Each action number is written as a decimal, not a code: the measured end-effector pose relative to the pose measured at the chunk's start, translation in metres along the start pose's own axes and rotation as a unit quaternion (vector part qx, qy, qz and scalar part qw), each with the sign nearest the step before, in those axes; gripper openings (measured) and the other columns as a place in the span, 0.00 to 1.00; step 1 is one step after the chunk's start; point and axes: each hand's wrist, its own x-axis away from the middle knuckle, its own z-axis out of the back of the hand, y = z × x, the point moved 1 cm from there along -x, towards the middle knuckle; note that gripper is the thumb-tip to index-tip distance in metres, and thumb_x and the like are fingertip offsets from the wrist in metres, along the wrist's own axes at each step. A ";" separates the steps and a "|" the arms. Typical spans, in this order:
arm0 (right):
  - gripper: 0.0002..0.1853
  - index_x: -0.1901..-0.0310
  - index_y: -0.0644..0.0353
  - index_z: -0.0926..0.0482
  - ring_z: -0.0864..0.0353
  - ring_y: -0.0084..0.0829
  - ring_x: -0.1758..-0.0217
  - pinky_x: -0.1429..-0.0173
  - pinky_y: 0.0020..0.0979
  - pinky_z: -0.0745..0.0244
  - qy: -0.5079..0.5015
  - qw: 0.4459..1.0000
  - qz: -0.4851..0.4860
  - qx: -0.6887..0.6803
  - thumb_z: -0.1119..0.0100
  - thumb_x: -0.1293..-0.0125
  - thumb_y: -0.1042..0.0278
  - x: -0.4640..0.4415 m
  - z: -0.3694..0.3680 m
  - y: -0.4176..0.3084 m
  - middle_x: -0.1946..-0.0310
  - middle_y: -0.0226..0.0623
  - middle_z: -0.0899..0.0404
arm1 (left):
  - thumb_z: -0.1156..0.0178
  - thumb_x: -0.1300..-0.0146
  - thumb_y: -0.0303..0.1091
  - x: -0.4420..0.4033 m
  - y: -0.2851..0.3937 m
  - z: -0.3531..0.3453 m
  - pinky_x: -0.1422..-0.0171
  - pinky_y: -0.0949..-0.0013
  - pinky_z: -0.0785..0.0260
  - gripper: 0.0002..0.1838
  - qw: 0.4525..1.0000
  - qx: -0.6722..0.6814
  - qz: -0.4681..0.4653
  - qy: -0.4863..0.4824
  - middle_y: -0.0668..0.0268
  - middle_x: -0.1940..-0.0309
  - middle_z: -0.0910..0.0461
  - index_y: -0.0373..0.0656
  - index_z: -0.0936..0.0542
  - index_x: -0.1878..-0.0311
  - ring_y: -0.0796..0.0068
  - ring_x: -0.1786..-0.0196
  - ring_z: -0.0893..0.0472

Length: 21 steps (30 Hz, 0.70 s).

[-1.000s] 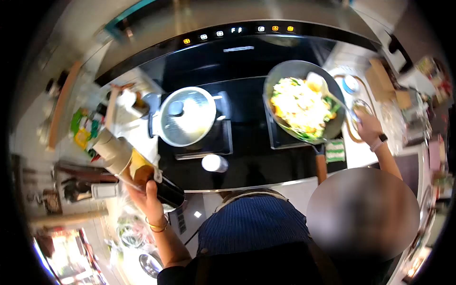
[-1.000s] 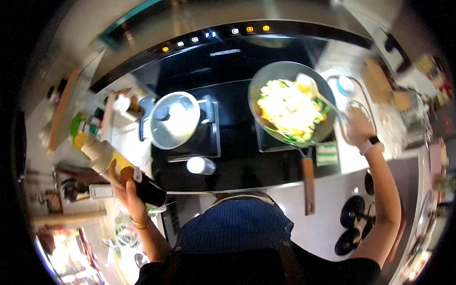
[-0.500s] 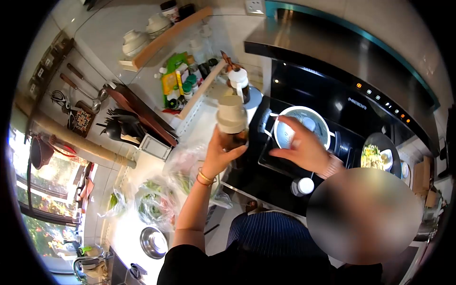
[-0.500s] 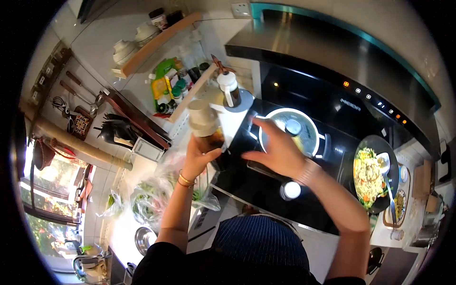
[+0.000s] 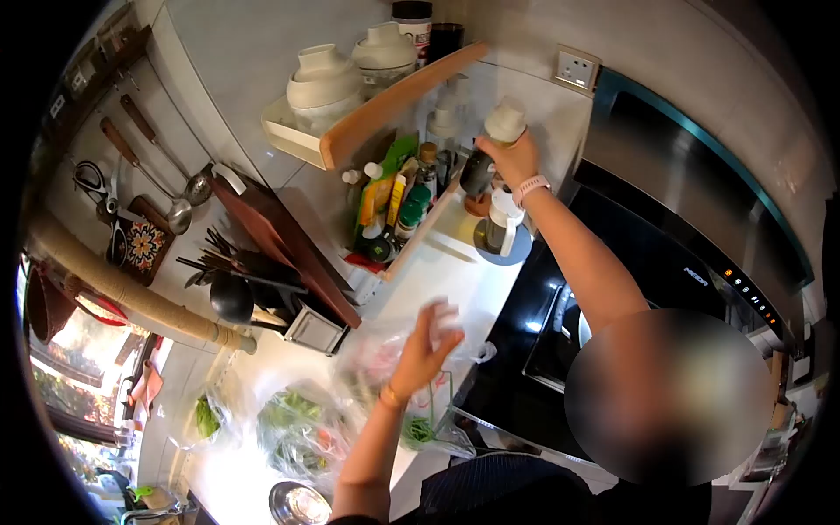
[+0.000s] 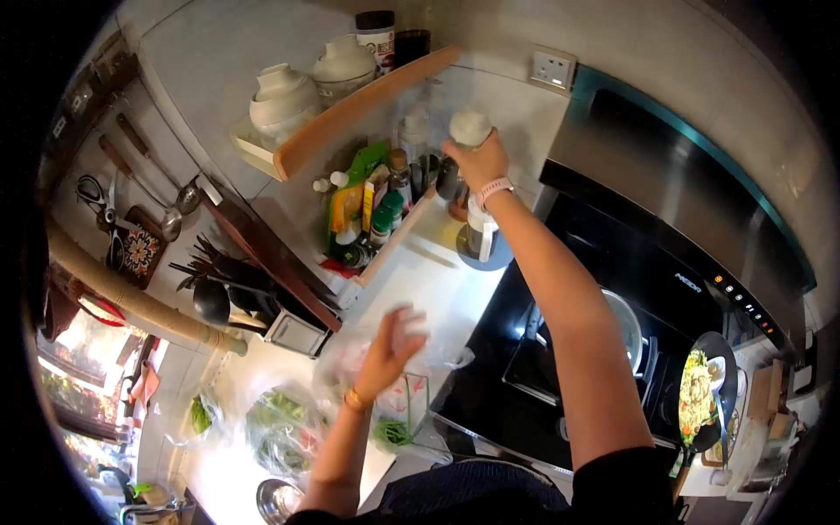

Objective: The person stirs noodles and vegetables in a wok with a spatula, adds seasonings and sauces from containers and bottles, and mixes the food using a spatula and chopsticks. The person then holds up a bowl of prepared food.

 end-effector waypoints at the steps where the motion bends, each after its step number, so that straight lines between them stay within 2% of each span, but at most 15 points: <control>1: 0.29 0.54 0.65 0.27 0.19 0.39 0.59 0.55 0.34 0.24 0.000 1.000 0.002 -0.001 0.27 0.54 0.59 -0.015 -0.014 0.011 0.61 0.46 0.19 | 0.39 0.38 0.30 0.021 0.003 0.003 0.53 0.70 0.27 0.30 0.998 -0.004 0.061 -0.001 0.59 0.47 0.26 0.40 0.41 0.36 0.71 0.56 0.19; 2: 0.29 0.53 0.65 0.28 0.20 0.42 0.56 0.50 0.35 0.27 0.016 0.998 -0.031 -0.050 0.27 0.55 0.59 -0.027 -0.025 0.021 0.60 0.48 0.20 | 0.39 0.38 0.30 0.039 0.004 0.006 0.55 0.69 0.26 0.29 0.993 -0.001 0.117 -0.006 0.58 0.47 0.26 0.40 0.41 0.37 0.71 0.56 0.19; 3: 0.30 0.53 0.66 0.28 0.21 0.44 0.53 0.46 0.36 0.29 0.030 0.993 -0.064 -0.098 0.27 0.55 0.58 -0.036 -0.034 0.030 0.58 0.49 0.20 | 0.39 0.38 0.29 0.057 -0.008 0.009 0.55 0.69 0.26 0.29 0.993 0.005 0.114 0.008 0.58 0.47 0.26 0.39 0.40 0.37 0.72 0.56 0.19; 4: 0.31 0.52 0.67 0.29 0.20 0.39 0.55 0.53 0.35 0.24 0.044 0.992 -0.055 -0.108 0.27 0.55 0.60 -0.042 -0.041 0.034 0.59 0.47 0.20 | 0.39 0.38 0.29 0.075 -0.020 0.012 0.54 0.69 0.26 0.28 0.994 0.011 0.110 0.022 0.57 0.47 0.26 0.38 0.40 0.38 0.72 0.56 0.19; 5: 0.31 0.52 0.67 0.29 0.20 0.39 0.55 0.53 0.35 0.24 0.044 0.992 -0.057 -0.108 0.27 0.55 0.60 -0.041 -0.045 0.030 0.59 0.47 0.20 | 0.39 0.38 0.29 0.090 -0.024 0.013 0.54 0.69 0.26 0.28 0.993 0.010 0.112 0.022 0.57 0.47 0.26 0.38 0.40 0.38 0.72 0.56 0.19; 7: 0.31 0.51 0.69 0.31 0.19 0.35 0.60 0.65 0.31 0.21 0.007 0.977 -0.135 -0.166 0.28 0.54 0.62 -0.041 -0.048 0.016 0.61 0.44 0.21 | 0.43 0.36 0.26 0.115 -0.028 0.014 0.48 0.71 0.29 0.25 0.982 0.077 0.165 0.054 0.58 0.49 0.25 0.37 0.40 0.39 0.70 0.51 0.21; 8: 0.31 0.51 0.69 0.31 0.19 0.35 0.60 0.65 0.31 0.21 0.007 0.977 -0.134 -0.167 0.28 0.54 0.62 -0.045 -0.053 0.019 0.61 0.44 0.21 | 0.43 0.36 0.26 0.126 -0.034 0.014 0.48 0.71 0.29 0.25 0.982 0.077 0.163 0.054 0.58 0.49 0.25 0.37 0.40 0.39 0.70 0.51 0.21; 10: 0.27 0.54 0.70 0.29 0.19 0.34 0.66 0.72 0.28 0.21 -0.022 0.970 -0.178 -0.166 0.29 0.53 0.67 -0.056 -0.067 0.032 0.63 0.43 0.22 | 0.40 0.39 0.28 0.141 -0.045 0.013 0.49 0.71 0.29 0.25 0.981 0.068 0.162 0.082 0.59 0.52 0.23 0.36 0.36 0.40 0.74 0.53 0.21; 11: 0.27 0.54 0.70 0.29 0.19 0.34 0.66 0.72 0.28 0.21 -0.022 0.970 -0.175 -0.167 0.29 0.53 0.67 -0.065 -0.071 0.045 0.63 0.43 0.22 | 0.40 0.39 0.28 0.145 -0.046 0.012 0.49 0.71 0.29 0.25 0.981 0.068 0.159 0.083 0.59 0.52 0.23 0.36 0.36 0.40 0.74 0.53 0.21; 13: 0.15 0.58 0.65 0.26 0.23 0.30 0.74 0.67 0.32 0.19 -0.192 0.919 -0.283 -0.194 0.37 0.49 0.76 -0.078 -0.074 0.053 0.70 0.39 0.24 | 0.40 0.38 0.27 0.149 -0.044 0.012 0.49 0.72 0.29 0.22 0.972 0.074 0.209 0.075 0.60 0.52 0.23 0.35 0.34 0.42 0.74 0.53 0.22; 14: 0.10 0.63 0.67 0.25 0.24 0.32 0.77 0.65 0.36 0.18 -0.187 0.908 -0.316 -0.199 0.44 0.49 0.82 -0.079 -0.077 0.049 0.73 0.40 0.25 | 0.40 0.38 0.27 0.149 -0.042 0.010 0.49 0.73 0.29 0.21 0.972 0.083 0.206 0.083 0.60 0.51 0.23 0.35 0.33 0.43 0.75 0.53 0.21; 19: 0.09 0.64 0.69 0.25 0.23 0.37 0.76 0.65 0.39 0.20 -0.211 0.886 -0.358 -0.207 0.47 0.49 0.81 -0.090 -0.073 0.014 0.73 0.42 0.24 | 0.41 0.38 0.27 0.145 -0.036 -0.004 0.49 0.74 0.30 0.21 0.966 0.108 0.213 0.101 0.60 0.50 0.23 0.35 0.32 0.43 0.76 0.53 0.21; 21: 0.09 0.64 0.69 0.24 0.22 0.39 0.75 0.64 0.39 0.20 -0.204 0.879 -0.378 -0.206 0.47 0.49 0.79 -0.099 -0.067 -0.001 0.71 0.43 0.23 | 0.41 0.37 0.27 0.147 -0.039 -0.011 0.48 0.74 0.29 0.19 0.958 0.161 0.218 0.097 0.60 0.51 0.22 0.35 0.32 0.44 0.75 0.53 0.21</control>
